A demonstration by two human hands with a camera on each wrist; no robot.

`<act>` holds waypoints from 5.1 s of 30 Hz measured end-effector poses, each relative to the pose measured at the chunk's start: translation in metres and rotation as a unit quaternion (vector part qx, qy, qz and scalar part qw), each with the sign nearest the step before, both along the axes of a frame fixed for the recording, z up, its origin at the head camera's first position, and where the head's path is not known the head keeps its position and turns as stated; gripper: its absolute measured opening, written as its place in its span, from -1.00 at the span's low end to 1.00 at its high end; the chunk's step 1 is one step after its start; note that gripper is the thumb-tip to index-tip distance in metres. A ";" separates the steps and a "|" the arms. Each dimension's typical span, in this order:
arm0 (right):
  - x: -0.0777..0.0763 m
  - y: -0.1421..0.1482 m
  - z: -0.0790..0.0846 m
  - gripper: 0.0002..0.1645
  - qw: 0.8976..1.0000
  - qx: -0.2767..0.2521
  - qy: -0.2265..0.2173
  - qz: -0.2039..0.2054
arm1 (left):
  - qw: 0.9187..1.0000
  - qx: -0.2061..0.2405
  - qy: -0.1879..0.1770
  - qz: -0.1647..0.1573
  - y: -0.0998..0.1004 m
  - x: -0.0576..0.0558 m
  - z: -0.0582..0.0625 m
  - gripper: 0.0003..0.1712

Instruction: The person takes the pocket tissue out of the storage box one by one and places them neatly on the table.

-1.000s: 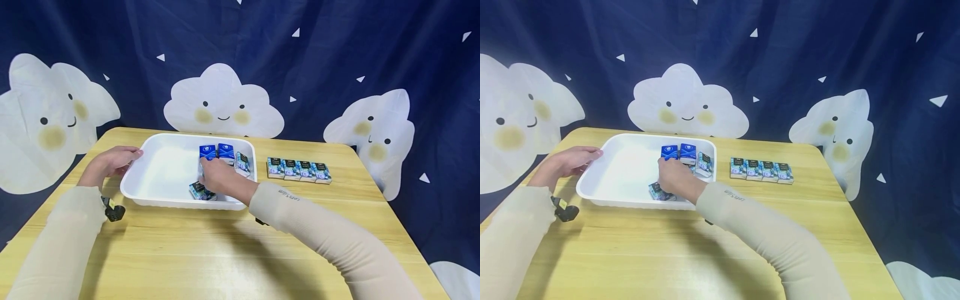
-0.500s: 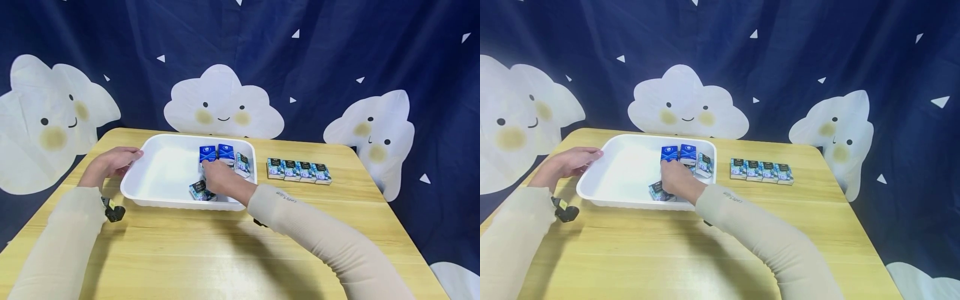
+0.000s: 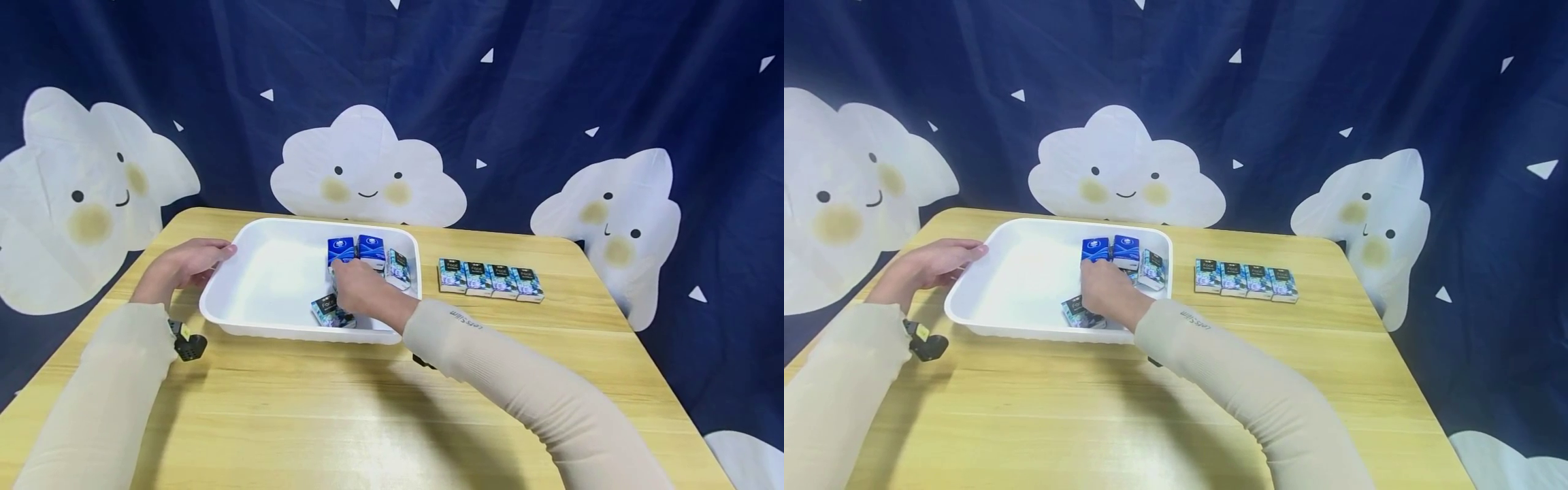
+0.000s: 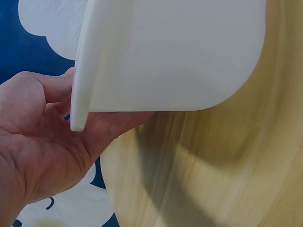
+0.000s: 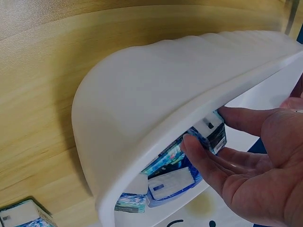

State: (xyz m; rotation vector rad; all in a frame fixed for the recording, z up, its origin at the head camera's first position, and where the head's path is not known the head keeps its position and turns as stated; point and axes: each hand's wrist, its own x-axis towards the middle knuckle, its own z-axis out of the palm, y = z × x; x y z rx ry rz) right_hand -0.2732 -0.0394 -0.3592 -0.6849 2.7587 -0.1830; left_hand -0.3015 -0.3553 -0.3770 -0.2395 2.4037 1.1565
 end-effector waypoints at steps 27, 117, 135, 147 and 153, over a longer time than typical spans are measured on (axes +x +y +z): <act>0.002 0.009 0.004 -0.31 1.000 -0.011 -0.001 0.013 | 1.000 -0.004 -0.004 -0.002 0.000 0.000 0.000 -0.22; -0.061 0.237 0.082 -0.28 0.976 -0.032 0.070 -0.203 | 1.000 0.001 -0.003 0.003 -0.001 -0.003 -0.005 -0.19; -0.059 0.327 0.048 -0.21 0.972 -0.011 0.082 -0.221 | 1.000 0.005 -0.004 0.004 -0.002 -0.002 -0.005 -0.20; -0.056 0.354 0.021 -0.22 0.971 -0.005 0.073 -0.227 | 1.000 0.009 -0.005 0.003 -0.001 -0.001 -0.003 -0.21; -0.056 0.358 0.010 -0.22 0.974 0.007 0.058 -0.219 | 1.000 0.007 -0.007 0.007 0.000 -0.001 -0.002 -0.20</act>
